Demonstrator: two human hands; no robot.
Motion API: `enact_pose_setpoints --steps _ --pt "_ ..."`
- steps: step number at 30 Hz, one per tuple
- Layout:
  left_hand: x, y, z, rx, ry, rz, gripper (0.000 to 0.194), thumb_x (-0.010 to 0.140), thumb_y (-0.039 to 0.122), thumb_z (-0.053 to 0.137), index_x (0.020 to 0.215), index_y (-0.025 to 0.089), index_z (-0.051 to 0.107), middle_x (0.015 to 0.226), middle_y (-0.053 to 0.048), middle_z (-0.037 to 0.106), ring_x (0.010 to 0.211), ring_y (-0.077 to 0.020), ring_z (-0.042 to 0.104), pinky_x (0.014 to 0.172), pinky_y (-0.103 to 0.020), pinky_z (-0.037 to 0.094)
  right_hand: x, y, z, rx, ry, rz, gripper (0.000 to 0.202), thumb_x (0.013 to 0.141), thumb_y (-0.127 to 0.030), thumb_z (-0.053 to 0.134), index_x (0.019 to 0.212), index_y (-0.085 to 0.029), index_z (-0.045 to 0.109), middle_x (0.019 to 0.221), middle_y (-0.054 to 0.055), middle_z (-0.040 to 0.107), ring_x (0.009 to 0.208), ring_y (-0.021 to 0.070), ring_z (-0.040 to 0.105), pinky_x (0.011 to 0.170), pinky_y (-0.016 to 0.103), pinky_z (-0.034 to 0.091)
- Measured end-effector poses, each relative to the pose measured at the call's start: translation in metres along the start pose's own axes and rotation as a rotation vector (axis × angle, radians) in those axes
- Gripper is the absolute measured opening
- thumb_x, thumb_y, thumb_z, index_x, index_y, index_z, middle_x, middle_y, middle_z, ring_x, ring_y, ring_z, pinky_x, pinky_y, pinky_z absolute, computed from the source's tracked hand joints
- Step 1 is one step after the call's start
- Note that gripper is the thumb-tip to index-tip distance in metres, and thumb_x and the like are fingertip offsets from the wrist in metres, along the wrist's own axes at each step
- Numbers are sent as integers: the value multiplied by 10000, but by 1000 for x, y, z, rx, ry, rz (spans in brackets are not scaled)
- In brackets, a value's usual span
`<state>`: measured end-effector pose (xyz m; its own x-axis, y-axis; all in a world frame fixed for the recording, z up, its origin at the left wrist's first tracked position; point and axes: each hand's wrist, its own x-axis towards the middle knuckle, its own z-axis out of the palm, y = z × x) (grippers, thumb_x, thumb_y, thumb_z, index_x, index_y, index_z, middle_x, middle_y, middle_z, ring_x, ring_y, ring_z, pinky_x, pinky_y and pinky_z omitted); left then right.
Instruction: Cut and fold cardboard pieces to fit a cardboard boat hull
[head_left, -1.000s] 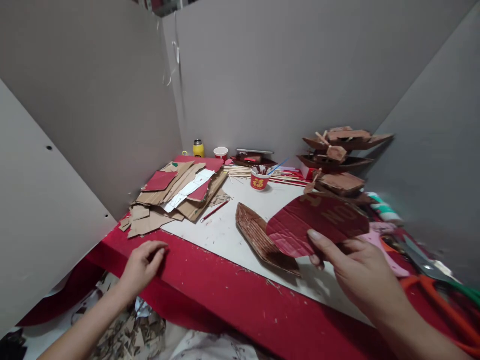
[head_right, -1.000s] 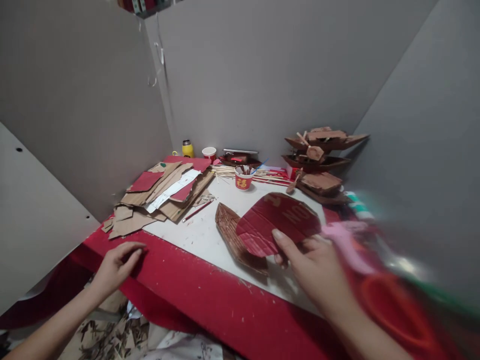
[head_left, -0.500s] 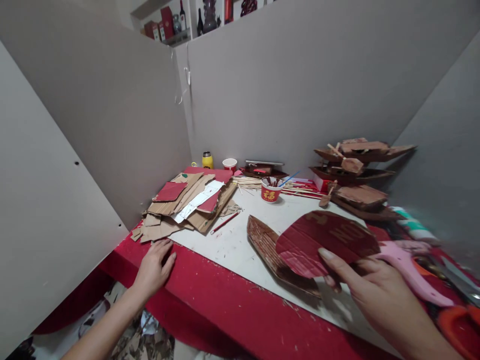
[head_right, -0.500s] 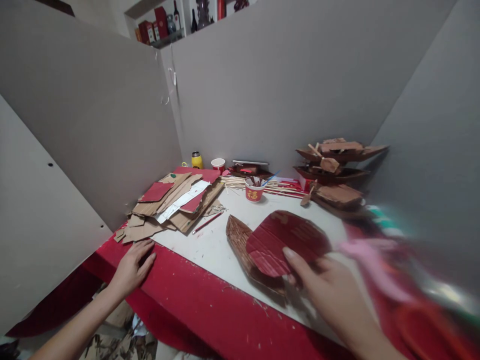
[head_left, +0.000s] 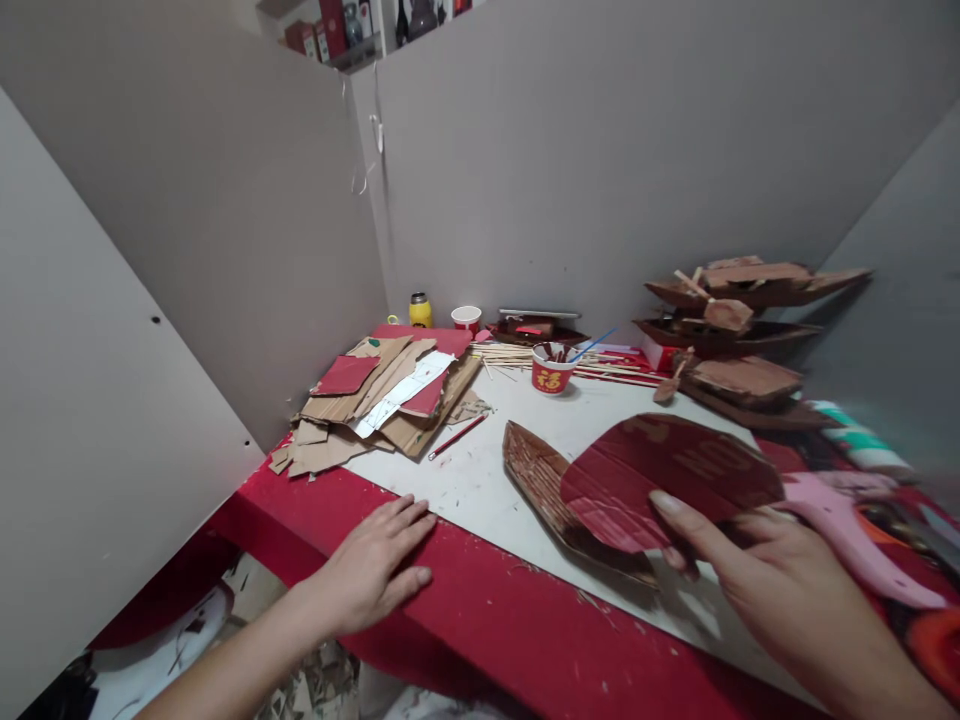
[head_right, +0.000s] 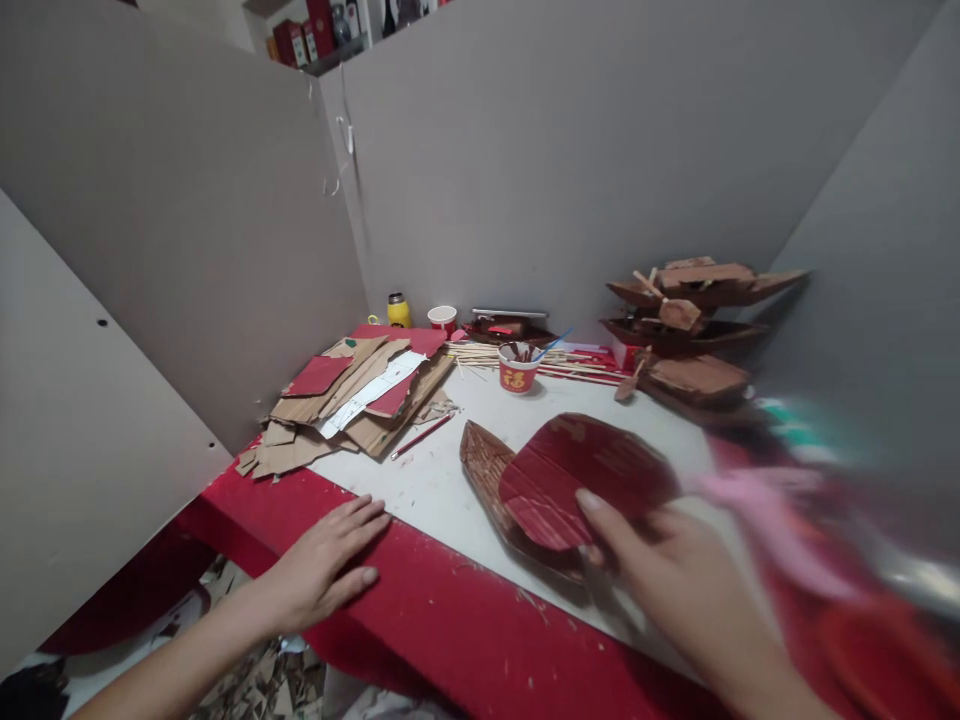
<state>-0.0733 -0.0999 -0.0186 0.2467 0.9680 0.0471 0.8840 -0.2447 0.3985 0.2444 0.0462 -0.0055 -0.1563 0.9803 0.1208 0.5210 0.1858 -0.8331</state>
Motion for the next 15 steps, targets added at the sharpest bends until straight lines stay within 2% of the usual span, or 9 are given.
enact_pose_setpoints --steps 2,5,8,11,13,14,15 --pt "0 -13 4 98 -67 -4 629 929 464 418 1491 276 207 1560 -75 232 1428 -281 195 1152 -499 187 0 0 -1 -15 -16 1 510 731 -604 532 445 -193 629 531 87 679 524 248 634 546 314 484" --pt "-17 -42 1 221 -36 -182 640 932 506 374 1496 300 154 1567 -60 194 1433 -272 171 1152 -508 165 -1 -1 -2 -55 -8 15 497 717 -600 531 452 -197 649 539 91 686 527 255 639 540 319 487" --pt "-44 -75 -11 349 84 -456 648 919 536 361 1479 223 263 1541 -123 266 1419 -296 216 1137 -513 196 -2 -4 -1 -22 -13 -2 483 727 -580 549 454 -194 651 525 91 683 518 248 644 527 302 492" --pt "-69 -91 -27 480 151 -625 683 902 540 369 1411 86 399 1483 -209 363 1390 -330 287 1100 -488 280 -2 -5 0 25 -9 -27 504 734 -587 544 432 -191 626 495 85 667 485 236 627 523 299 491" --pt "-82 -87 -37 512 136 -780 641 890 547 368 1237 53 584 1318 -257 549 1240 -385 495 966 -502 417 -2 -5 1 35 9 -27 509 727 -594 546 429 -188 621 495 85 665 494 240 629 527 303 490" --pt "-85 -82 -41 477 109 -847 615 879 564 371 1044 65 689 1114 -262 670 1057 -407 622 840 -496 481 -1 -4 0 36 16 -22 506 728 -592 548 433 -188 623 501 84 667 503 240 630 526 302 487" --pt "-87 -75 -44 421 88 -865 593 865 577 386 827 94 728 878 -236 725 857 -399 687 717 -462 507 -1 -4 0 39 16 -23 502 736 -588 549 442 -188 623 512 81 669 518 238 633 530 299 487"
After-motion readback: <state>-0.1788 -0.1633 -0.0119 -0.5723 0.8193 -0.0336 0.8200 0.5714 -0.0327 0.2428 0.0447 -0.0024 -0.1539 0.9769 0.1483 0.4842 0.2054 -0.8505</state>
